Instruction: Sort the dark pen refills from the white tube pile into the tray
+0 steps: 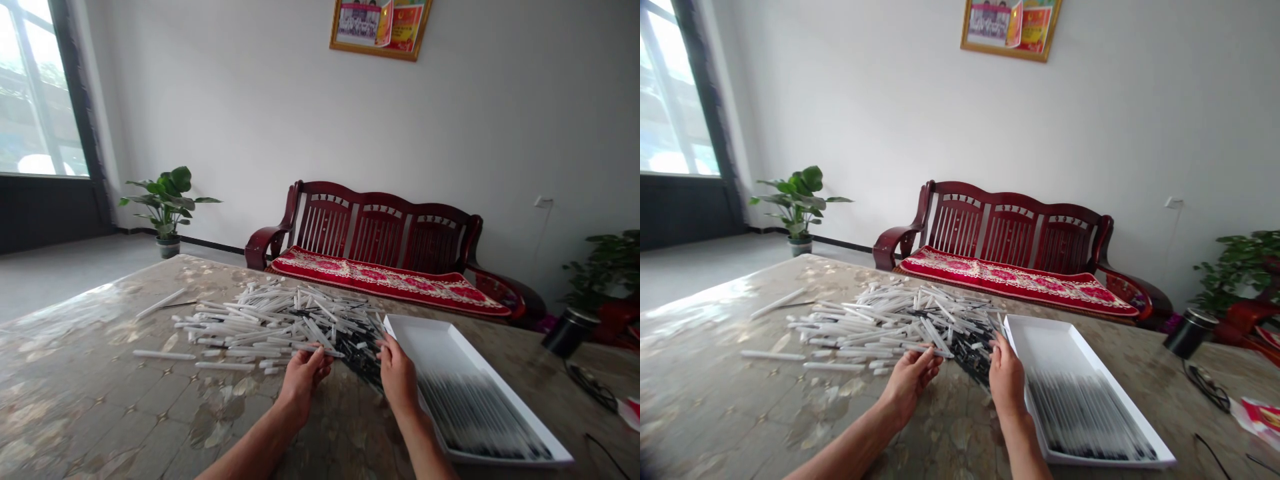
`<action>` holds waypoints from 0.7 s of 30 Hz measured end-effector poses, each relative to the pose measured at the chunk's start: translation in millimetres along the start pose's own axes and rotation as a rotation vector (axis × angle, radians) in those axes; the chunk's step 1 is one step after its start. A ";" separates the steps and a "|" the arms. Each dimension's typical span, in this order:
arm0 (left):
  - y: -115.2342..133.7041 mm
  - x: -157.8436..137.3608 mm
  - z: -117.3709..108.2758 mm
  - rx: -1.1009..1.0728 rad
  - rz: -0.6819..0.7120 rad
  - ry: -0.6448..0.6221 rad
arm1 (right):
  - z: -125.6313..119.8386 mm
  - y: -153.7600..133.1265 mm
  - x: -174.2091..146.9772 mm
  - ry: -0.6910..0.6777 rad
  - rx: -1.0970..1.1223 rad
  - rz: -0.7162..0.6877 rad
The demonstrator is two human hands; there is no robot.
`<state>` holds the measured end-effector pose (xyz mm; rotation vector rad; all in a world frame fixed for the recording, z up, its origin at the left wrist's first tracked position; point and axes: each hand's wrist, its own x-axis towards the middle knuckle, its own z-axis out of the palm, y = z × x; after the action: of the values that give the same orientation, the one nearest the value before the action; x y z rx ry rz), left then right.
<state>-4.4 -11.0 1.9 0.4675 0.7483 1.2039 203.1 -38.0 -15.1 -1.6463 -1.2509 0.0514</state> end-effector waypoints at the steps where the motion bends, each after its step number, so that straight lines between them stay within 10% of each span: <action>1: 0.0 -0.1 0.2 0.000 0.003 -0.002 | -3.4 4.0 1.5 0.017 -0.072 -0.014; 21: 0.4 -1.4 -0.2 0.018 -0.029 0.026 | -2.9 6.7 1.2 -0.262 -0.824 -0.219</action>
<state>-5.1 -12.2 2.4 0.4551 0.7856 1.1790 209.9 -38.7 -18.0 -2.2237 -1.7905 -0.4523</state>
